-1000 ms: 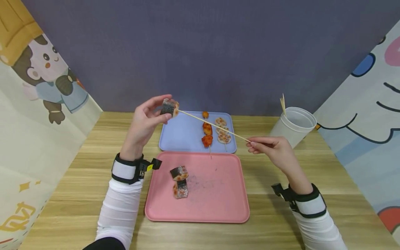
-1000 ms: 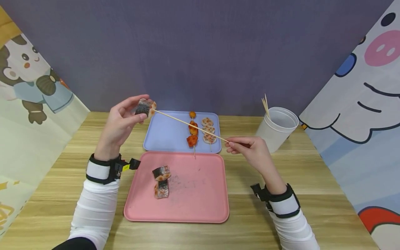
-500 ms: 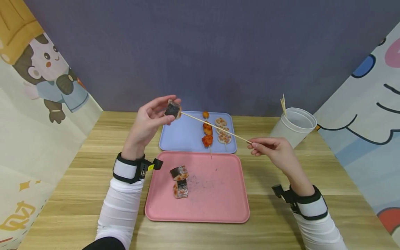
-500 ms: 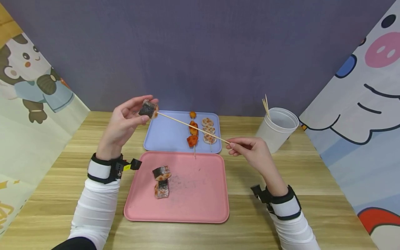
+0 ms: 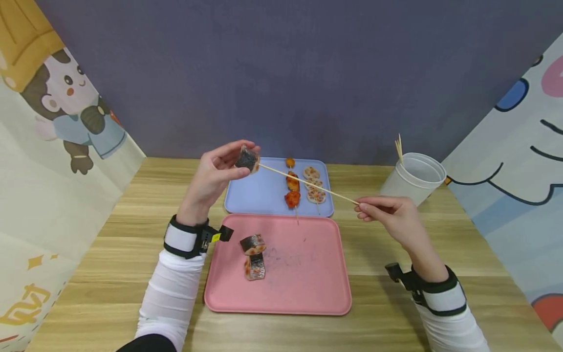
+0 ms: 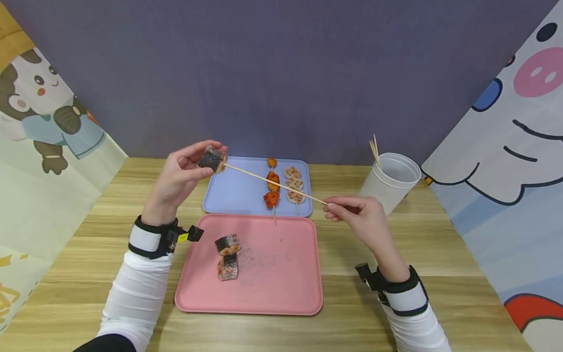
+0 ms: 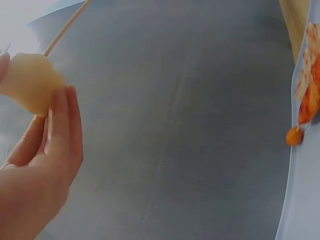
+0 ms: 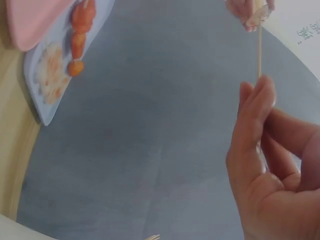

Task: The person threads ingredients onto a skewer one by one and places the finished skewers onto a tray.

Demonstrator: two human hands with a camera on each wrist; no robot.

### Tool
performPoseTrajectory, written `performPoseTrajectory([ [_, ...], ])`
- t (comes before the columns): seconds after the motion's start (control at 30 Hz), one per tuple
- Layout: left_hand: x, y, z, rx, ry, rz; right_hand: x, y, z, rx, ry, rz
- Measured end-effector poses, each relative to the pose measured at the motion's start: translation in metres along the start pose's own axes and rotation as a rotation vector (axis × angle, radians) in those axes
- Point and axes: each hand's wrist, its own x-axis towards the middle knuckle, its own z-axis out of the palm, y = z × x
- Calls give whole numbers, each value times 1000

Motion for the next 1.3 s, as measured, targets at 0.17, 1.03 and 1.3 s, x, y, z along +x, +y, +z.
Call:
performPoseTrajectory([
  [0.17, 0, -3, 3, 2, 18, 5, -3, -5, 0, -29, 34, -34],
  [1.03, -1, -14, 21, 0, -42, -5, -14, -12, 12, -56, 89, -27],
  [1.3, 0, -17, 27, 40, -75, -24, -16, -13, 19, 11, 17, 42],
])
